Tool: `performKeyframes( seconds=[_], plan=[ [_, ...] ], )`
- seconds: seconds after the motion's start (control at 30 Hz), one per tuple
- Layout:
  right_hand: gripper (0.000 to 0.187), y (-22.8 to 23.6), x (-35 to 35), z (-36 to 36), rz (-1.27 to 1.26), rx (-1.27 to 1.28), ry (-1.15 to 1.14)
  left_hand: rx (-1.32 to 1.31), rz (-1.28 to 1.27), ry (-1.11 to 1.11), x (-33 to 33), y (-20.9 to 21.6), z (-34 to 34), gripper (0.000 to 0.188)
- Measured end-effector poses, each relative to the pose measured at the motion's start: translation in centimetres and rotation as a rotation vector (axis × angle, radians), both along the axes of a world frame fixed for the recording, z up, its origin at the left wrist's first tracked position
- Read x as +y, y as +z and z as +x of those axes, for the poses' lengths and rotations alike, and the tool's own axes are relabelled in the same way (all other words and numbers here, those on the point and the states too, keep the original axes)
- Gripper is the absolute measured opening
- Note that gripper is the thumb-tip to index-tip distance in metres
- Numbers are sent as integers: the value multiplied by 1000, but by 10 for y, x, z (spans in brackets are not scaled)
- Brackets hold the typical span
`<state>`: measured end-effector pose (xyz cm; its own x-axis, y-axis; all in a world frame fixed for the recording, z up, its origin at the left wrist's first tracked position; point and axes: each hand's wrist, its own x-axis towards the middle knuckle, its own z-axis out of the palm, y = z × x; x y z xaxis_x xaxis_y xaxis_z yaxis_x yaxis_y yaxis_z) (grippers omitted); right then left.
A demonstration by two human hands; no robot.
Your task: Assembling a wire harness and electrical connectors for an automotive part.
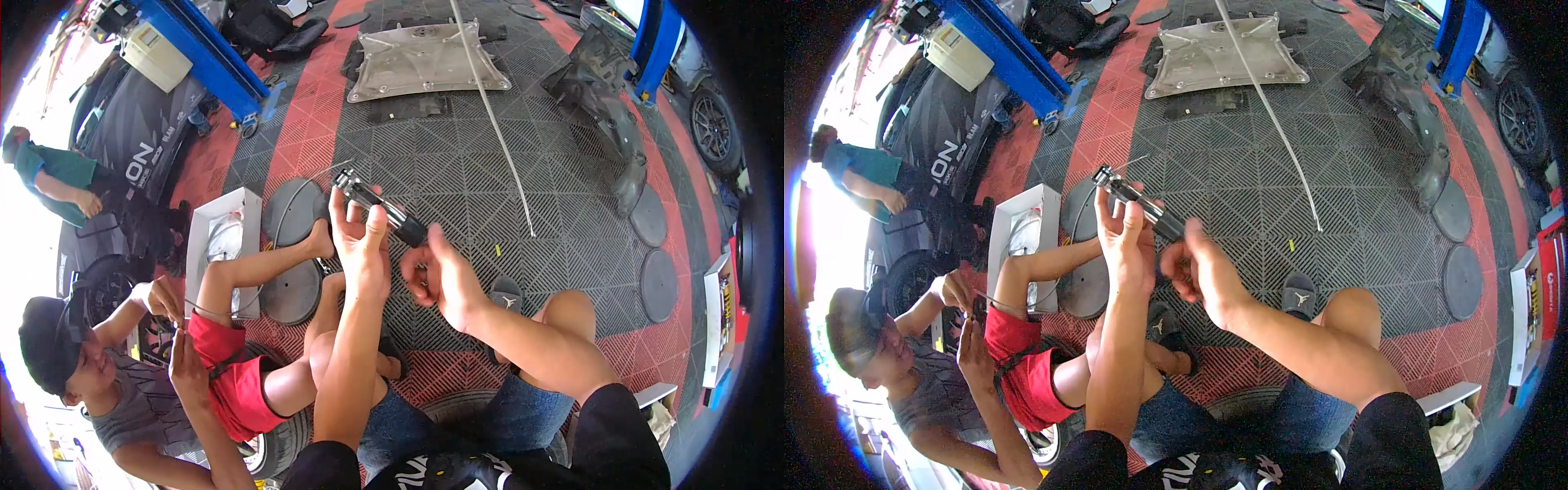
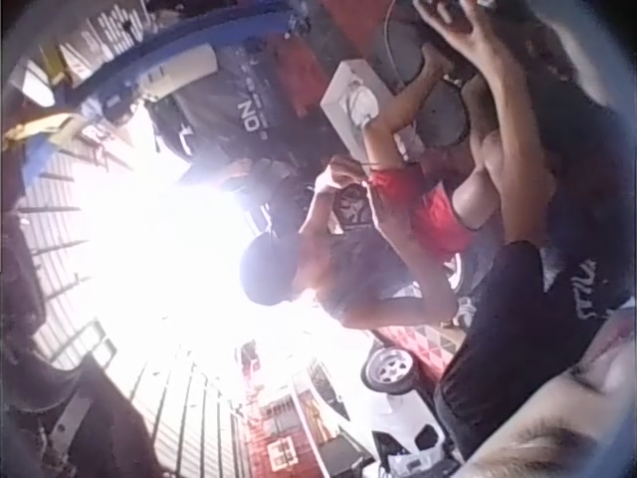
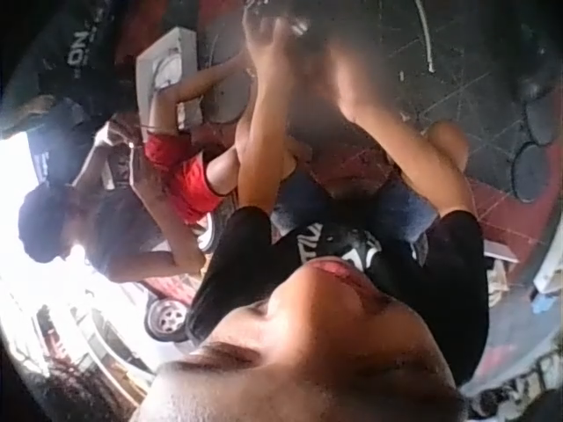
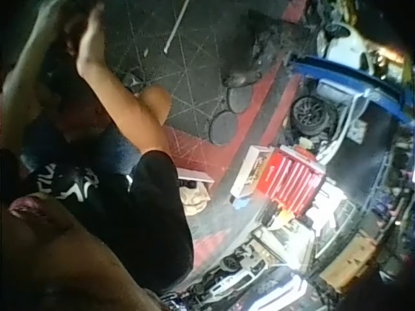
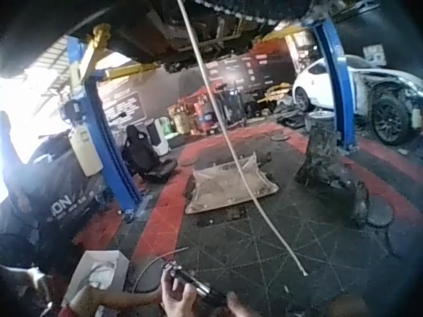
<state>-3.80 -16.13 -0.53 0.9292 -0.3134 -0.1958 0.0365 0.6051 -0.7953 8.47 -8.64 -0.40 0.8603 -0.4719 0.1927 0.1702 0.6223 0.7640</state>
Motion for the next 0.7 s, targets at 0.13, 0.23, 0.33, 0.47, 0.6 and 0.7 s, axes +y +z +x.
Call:
performKeyframes(
  seconds=[0.13,0.23,0.33,0.47,0.6,0.7],
  plan=[
    [79,-10,-8,-1,235,-61,262,0,9,-25,-2,5,-6,78],
    [71,3,1,0,212,-14,130,-13,20,-15,-1,7,-5,79],
    [59,12,10,3,-5,90,-88,-39,11,-6,-1,6,-3,79],
    [70,-5,-11,3,68,11,78,-16,18,-7,-2,4,-4,79],
    [71,6,-17,-1,220,24,156,-48,66,15,-2,5,-5,82],
    [66,22,-8,2,194,155,62,-78,76,22,0,5,-3,83]
  ],
)
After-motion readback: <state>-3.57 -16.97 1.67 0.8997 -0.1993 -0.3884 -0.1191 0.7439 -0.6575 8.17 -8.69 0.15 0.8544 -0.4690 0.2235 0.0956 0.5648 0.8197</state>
